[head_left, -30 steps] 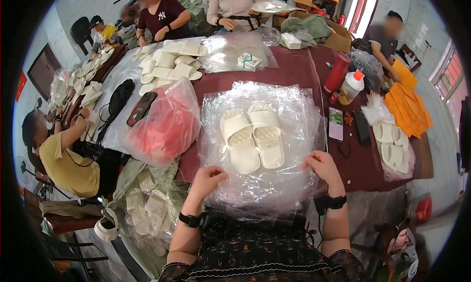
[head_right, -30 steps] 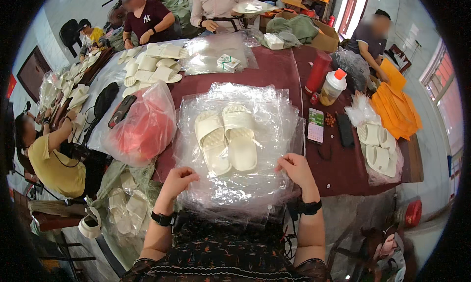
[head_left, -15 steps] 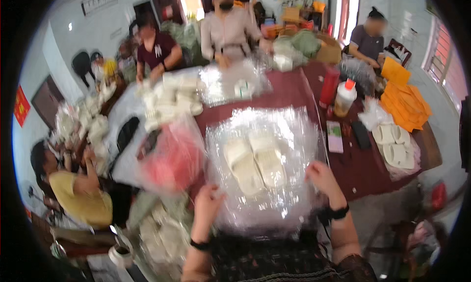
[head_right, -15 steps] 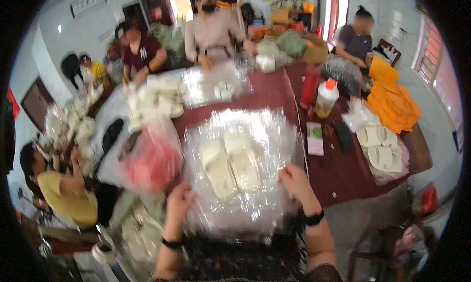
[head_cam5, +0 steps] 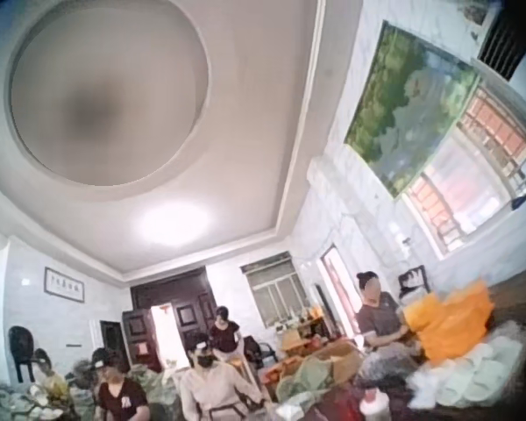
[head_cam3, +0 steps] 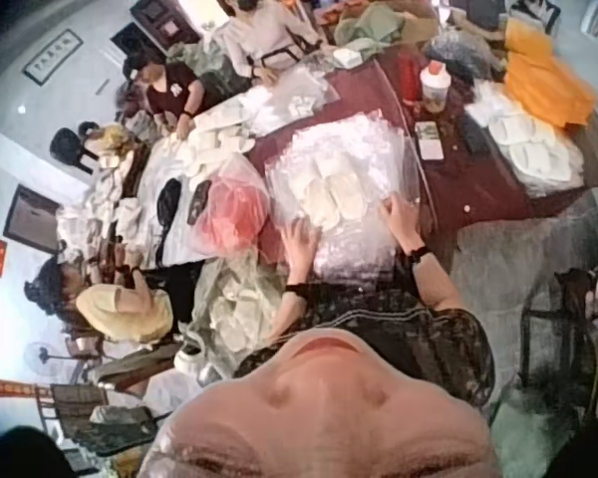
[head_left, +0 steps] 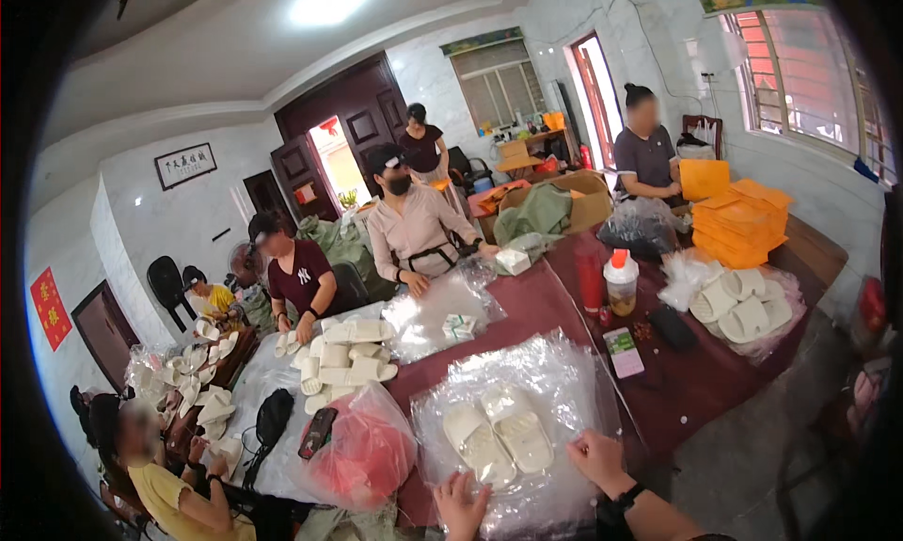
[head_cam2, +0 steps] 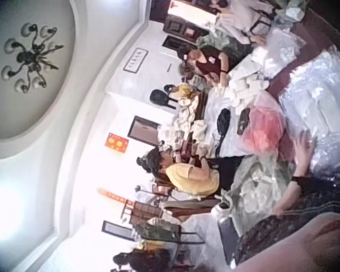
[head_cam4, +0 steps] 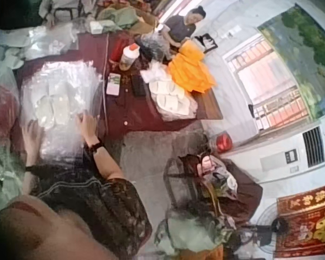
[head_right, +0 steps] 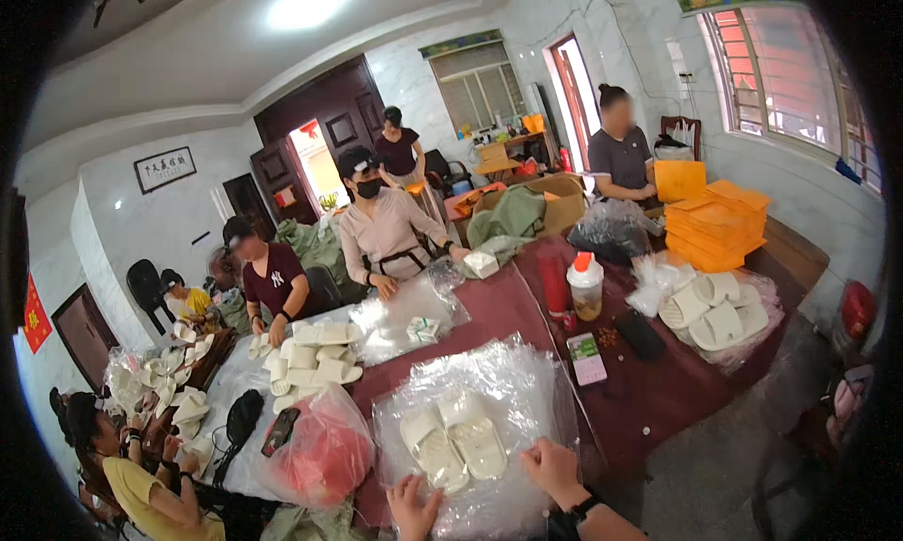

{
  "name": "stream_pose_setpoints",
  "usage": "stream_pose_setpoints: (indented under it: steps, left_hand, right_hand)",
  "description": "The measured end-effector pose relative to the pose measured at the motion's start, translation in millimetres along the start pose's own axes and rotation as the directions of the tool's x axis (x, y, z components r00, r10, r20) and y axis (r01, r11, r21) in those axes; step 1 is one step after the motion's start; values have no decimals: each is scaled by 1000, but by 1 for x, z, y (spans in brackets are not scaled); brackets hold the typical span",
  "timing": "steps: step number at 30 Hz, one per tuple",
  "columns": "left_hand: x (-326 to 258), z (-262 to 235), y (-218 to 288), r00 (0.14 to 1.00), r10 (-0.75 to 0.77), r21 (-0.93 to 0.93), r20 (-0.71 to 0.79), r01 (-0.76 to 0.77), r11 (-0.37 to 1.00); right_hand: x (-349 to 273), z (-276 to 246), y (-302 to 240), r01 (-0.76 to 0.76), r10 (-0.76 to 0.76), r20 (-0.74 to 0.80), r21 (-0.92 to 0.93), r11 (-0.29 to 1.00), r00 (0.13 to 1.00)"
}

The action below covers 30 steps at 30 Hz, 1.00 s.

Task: The recorder picks up pairs of white sandals and places them into clear plastic bags.

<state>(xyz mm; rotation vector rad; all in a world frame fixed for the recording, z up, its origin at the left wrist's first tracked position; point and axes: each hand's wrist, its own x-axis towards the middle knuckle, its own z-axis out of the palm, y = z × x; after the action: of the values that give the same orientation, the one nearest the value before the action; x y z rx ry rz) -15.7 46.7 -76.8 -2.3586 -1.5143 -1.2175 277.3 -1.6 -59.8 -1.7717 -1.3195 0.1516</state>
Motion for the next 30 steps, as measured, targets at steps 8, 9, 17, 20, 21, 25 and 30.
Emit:
stream_pose_setpoints:
  steps: [8,9,17,20,21,25,30]
  left_hand:
    - [5,3,1,996,-69,-74,-51,65,995]
    - [3,2,1,996,-67,-75,-59,63,995]
    - [1,1,5,995,-68,-73,-68,63,995]
    - [-4,1,10,998,-57,-71,-36,54,996]
    - [1,2,8,998,-51,-74,-39,48,996]
    - [-3,-1,7,996,-63,-85,-63,57,995]
    - [0,1,9,995,-53,-116,-82,43,992]
  right_hand:
    - [3,2,-2,12,-9,-34,89,996,999]
    - [3,3,-1,34,-30,-47,98,995,998]
    - [0,-5,-2,27,-21,-56,115,993,998]
    - [-3,-7,2,13,-10,-35,89,996,999]
    - [0,-5,2,31,-26,-48,110,993,999]
    - [-2,-1,2,28,-22,-48,117,993,999]
    - [-1,3,9,25,-19,-54,112,993,998]
